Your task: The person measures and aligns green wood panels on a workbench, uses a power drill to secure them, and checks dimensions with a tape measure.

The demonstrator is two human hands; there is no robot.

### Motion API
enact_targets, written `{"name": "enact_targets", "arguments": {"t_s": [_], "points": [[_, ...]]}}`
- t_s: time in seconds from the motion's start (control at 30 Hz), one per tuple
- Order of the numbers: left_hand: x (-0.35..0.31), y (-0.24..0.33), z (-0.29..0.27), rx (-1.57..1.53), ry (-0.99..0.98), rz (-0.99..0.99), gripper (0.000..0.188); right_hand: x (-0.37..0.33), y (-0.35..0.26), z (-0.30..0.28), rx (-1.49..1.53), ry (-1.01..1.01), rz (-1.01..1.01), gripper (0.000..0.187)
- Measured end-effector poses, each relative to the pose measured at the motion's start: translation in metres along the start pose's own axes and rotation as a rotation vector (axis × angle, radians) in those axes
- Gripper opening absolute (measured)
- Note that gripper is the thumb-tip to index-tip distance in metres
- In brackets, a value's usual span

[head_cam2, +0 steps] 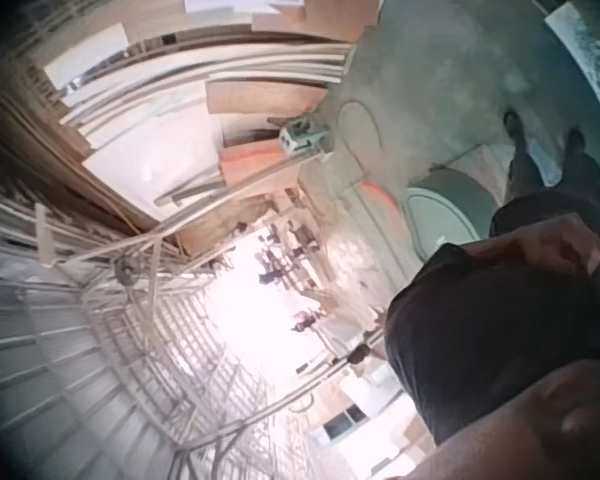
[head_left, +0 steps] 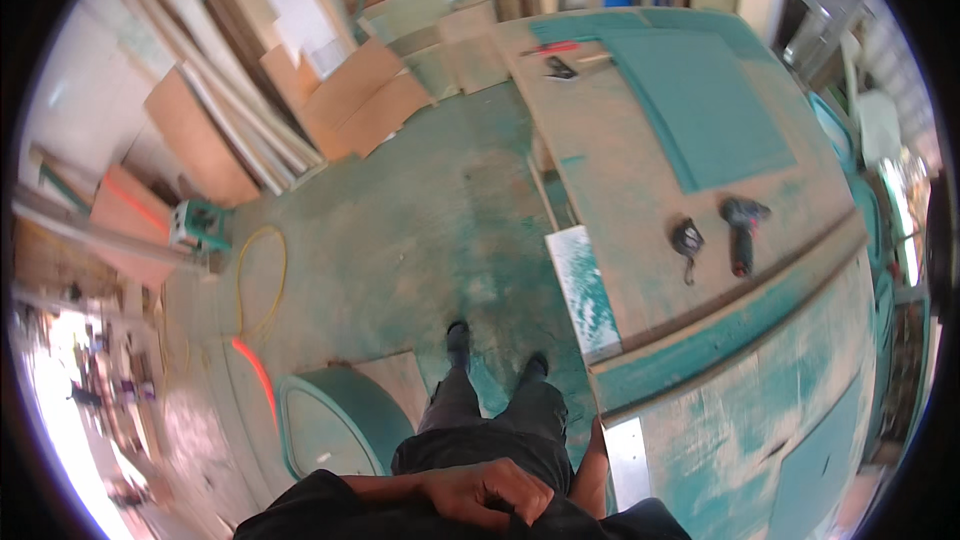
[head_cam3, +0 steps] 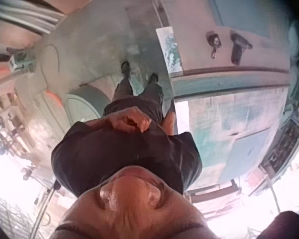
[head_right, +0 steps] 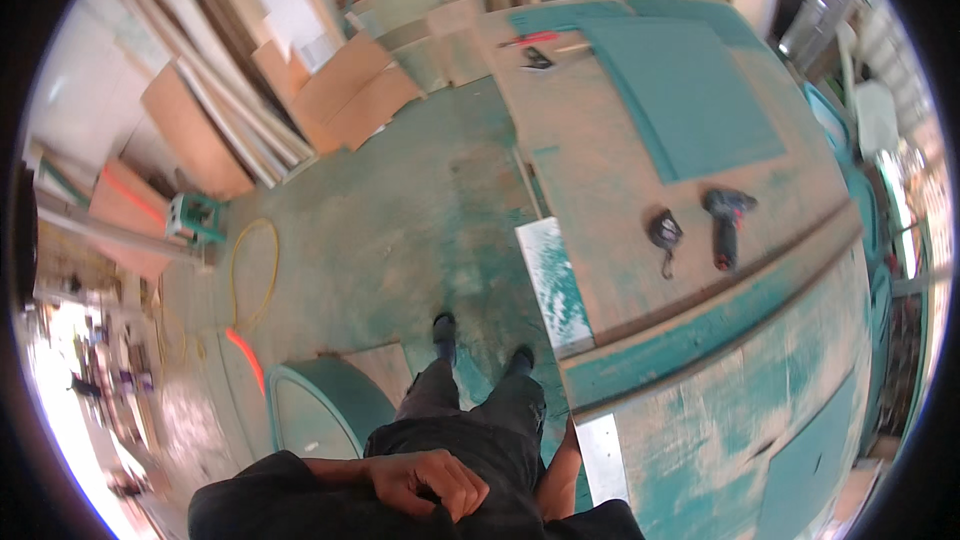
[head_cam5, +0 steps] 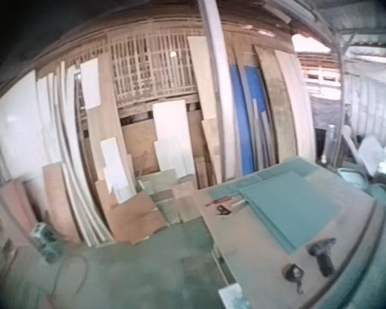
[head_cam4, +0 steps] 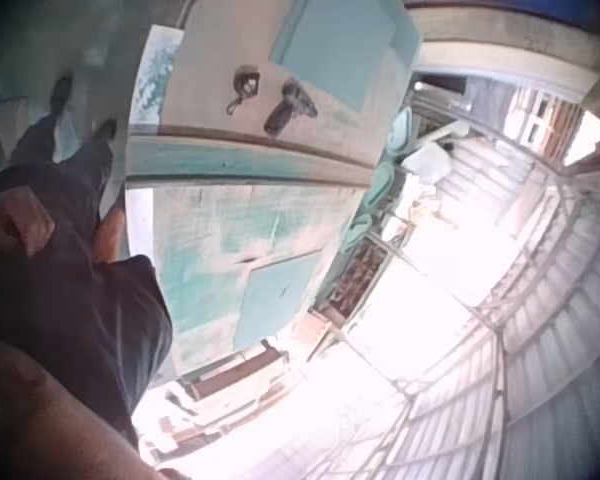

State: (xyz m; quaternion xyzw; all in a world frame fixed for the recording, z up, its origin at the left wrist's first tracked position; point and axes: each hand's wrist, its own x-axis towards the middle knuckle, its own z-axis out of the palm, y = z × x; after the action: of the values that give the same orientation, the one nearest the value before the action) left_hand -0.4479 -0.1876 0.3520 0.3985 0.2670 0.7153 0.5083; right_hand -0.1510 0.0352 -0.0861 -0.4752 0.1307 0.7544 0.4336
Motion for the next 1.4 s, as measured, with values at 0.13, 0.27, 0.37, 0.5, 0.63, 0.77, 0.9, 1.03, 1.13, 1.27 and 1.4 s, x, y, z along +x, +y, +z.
{"name": "enact_targets", "arguments": {"t_s": [0.13, 0.27, 0.37, 0.5, 0.63, 0.77, 0.9, 1.03, 1.13, 1.27, 1.4], "points": [[-0.028, 0.022, -0.045, -0.054, 0.03, 0.086, 0.014, -0.015, -0.019, 0.001, -0.003, 0.043, -0.037, 0.044], [-0.076, 0.052, -0.081, -0.136, 0.216, 0.347, 0.025, -0.021, 0.013, 0.055, -0.003, -0.025, -0.058, 0.043], [-0.108, 0.063, -0.17, -0.086, 0.18, 0.424, 0.027, -0.044, 0.078, 0.077, 0.076, -0.11, 0.103, 0.042], [-0.154, 0.046, -0.26, -0.175, 0.18, 0.441, 0.024, -0.065, 0.145, 0.054, -0.586, -0.009, 0.18, 0.054], [-0.181, 0.068, -0.263, -0.268, 0.166, 0.416, 0.021, -0.102, 0.148, -0.04, -1.2, 0.546, 0.281, 0.054], [-0.202, 0.097, -0.238, -0.337, 0.108, 0.314, 0.02, -0.132, 0.181, -0.086, -2.183, 0.308, 0.536, 0.053], [-0.219, 0.094, -0.219, -0.328, 0.137, 0.026, 0.021, -0.143, 0.191, -0.112, -2.644, 0.084, 0.61, 0.052], [-0.279, 0.006, -0.239, 0.27, 0.611, -0.683, 0.032, -0.131, 0.185, -0.12, -2.869, -0.005, 0.591, 0.051], [-0.333, -0.027, -0.241, 1.102, 0.142, -1.277, 0.051, -0.133, 0.199, -0.122, -2.764, -0.1, 0.47, 0.051], [-0.408, -0.079, -0.243, 0.905, -0.072, -1.068, 0.058, -0.202, 0.226, -0.058, -2.397, -0.288, 0.275, 0.062], [-0.368, -0.064, -0.247, 0.847, -0.244, -1.096, 0.057, -0.256, 0.238, -0.076, -2.201, -0.411, 0.251, 0.074]]}}
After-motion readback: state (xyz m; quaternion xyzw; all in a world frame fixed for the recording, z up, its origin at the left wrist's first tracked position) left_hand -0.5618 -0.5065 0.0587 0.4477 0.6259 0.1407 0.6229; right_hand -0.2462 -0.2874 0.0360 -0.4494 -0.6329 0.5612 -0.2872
